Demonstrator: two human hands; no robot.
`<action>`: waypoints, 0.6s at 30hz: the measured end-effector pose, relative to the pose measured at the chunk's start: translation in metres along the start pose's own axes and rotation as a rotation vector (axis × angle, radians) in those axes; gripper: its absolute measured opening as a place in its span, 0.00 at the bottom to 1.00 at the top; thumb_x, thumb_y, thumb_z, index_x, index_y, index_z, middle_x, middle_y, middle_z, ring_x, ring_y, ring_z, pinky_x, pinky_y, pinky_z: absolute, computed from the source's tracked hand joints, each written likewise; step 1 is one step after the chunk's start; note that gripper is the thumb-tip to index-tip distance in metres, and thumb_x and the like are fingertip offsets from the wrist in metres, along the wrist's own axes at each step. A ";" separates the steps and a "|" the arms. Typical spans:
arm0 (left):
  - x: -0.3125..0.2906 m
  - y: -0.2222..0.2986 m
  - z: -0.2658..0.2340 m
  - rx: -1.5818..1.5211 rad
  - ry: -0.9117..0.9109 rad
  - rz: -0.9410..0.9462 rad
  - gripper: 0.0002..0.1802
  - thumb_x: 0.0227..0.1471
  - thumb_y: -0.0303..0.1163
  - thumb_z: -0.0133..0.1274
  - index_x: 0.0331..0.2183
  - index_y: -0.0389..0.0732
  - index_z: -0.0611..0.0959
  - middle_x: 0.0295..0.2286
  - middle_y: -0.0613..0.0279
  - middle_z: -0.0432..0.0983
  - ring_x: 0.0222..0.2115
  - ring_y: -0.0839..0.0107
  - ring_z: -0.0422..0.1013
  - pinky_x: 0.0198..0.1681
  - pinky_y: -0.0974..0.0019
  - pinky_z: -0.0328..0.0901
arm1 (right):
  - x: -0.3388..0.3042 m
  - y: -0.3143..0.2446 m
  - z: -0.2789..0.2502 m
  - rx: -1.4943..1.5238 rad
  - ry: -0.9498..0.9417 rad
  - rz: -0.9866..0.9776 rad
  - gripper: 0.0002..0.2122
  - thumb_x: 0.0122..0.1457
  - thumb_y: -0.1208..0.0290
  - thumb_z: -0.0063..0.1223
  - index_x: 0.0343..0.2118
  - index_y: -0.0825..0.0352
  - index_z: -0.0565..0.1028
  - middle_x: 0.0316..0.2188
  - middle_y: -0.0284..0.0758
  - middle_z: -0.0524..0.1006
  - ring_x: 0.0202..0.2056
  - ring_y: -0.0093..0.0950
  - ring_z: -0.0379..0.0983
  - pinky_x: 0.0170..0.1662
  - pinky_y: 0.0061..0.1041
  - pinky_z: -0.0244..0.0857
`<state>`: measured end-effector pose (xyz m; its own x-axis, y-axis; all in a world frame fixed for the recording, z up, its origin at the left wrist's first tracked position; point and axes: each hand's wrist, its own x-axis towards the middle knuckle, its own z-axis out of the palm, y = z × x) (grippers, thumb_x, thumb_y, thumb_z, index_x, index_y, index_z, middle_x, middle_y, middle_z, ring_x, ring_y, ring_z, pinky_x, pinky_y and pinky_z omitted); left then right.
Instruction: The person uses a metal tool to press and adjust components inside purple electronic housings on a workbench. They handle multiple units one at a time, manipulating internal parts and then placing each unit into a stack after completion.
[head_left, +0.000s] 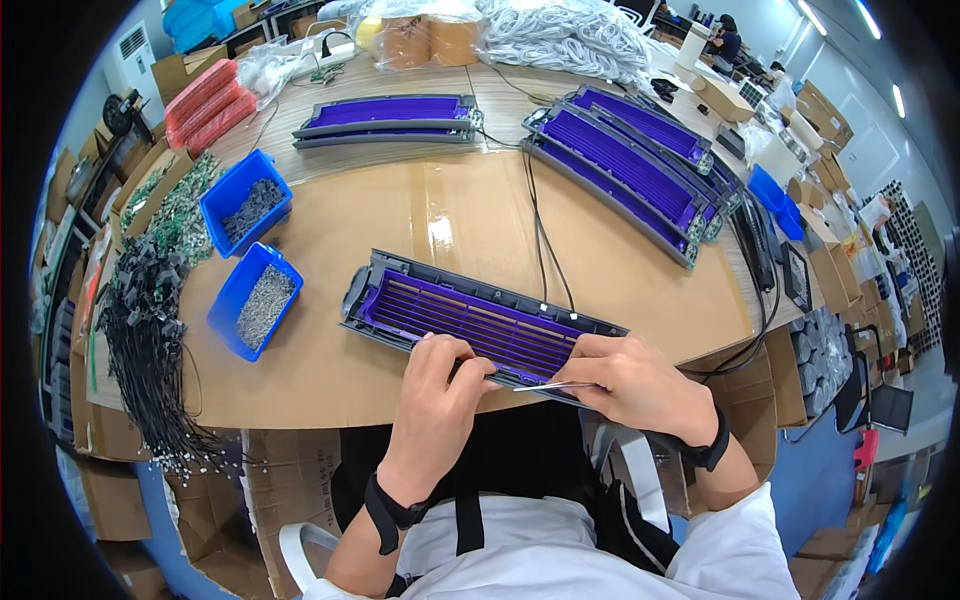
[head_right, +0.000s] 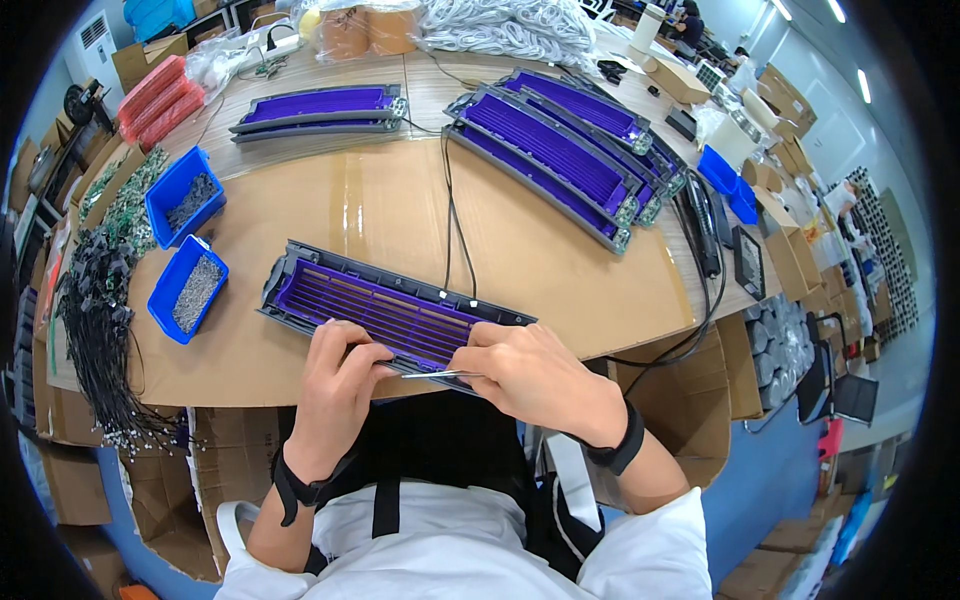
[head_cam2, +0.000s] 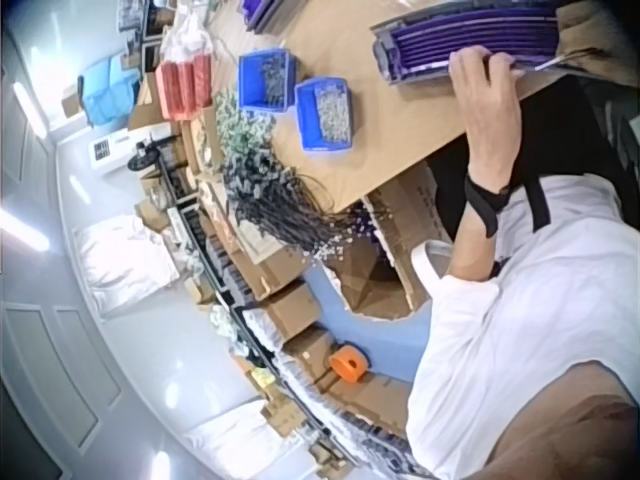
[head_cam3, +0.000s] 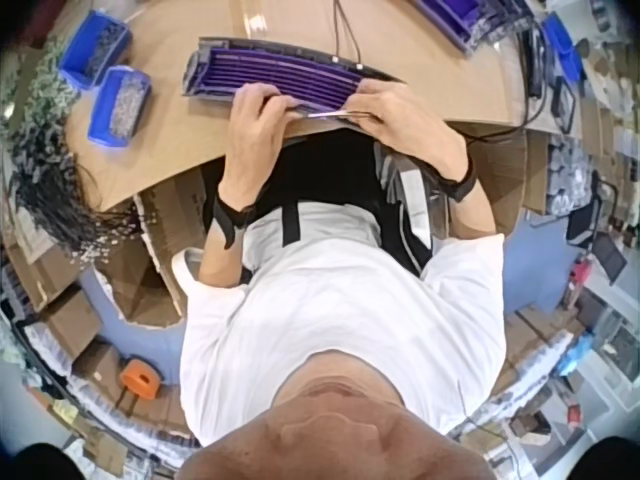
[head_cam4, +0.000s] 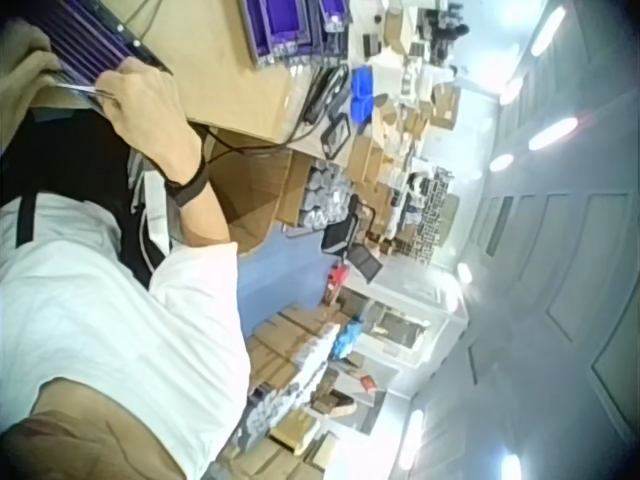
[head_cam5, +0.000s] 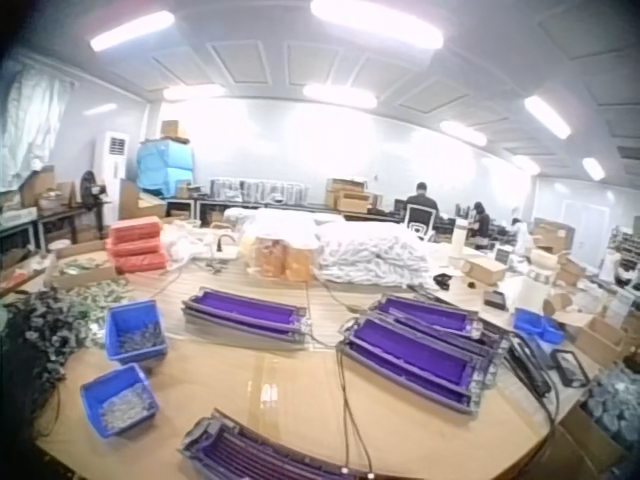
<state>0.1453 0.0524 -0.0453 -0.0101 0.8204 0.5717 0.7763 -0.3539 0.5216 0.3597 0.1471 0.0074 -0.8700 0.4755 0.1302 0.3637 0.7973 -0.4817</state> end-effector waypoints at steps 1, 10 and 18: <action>0.000 -0.001 0.000 0.023 0.014 0.013 0.12 0.38 0.19 0.63 0.30 0.34 0.79 0.33 0.54 0.69 0.39 0.56 0.67 0.44 0.55 0.65 | 0.000 -0.002 0.002 -0.049 0.004 0.005 0.07 0.51 0.77 0.58 0.34 0.63 0.80 0.27 0.37 0.75 0.27 0.40 0.74 0.28 0.36 0.68; -0.001 0.012 0.023 -0.168 0.150 -0.004 0.13 0.38 0.20 0.65 0.32 0.38 0.82 0.28 0.60 0.73 0.34 0.58 0.71 0.52 0.49 0.61 | 0.013 -0.006 0.020 -0.036 0.150 0.012 0.10 0.50 0.78 0.58 0.37 0.64 0.81 0.28 0.37 0.75 0.28 0.39 0.75 0.29 0.36 0.69; 0.000 0.001 0.026 -0.163 0.117 -0.005 0.14 0.38 0.21 0.65 0.33 0.39 0.83 0.26 0.62 0.68 0.30 0.61 0.68 0.52 0.46 0.62 | 0.015 0.000 0.000 0.086 0.025 0.090 0.09 0.50 0.77 0.61 0.35 0.67 0.81 0.32 0.42 0.78 0.35 0.42 0.76 0.36 0.37 0.69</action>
<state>0.1626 0.0636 -0.0608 -0.0942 0.7676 0.6340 0.6639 -0.4261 0.6145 0.3470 0.1540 0.0092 -0.8261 0.5538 0.1041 0.4094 0.7168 -0.5645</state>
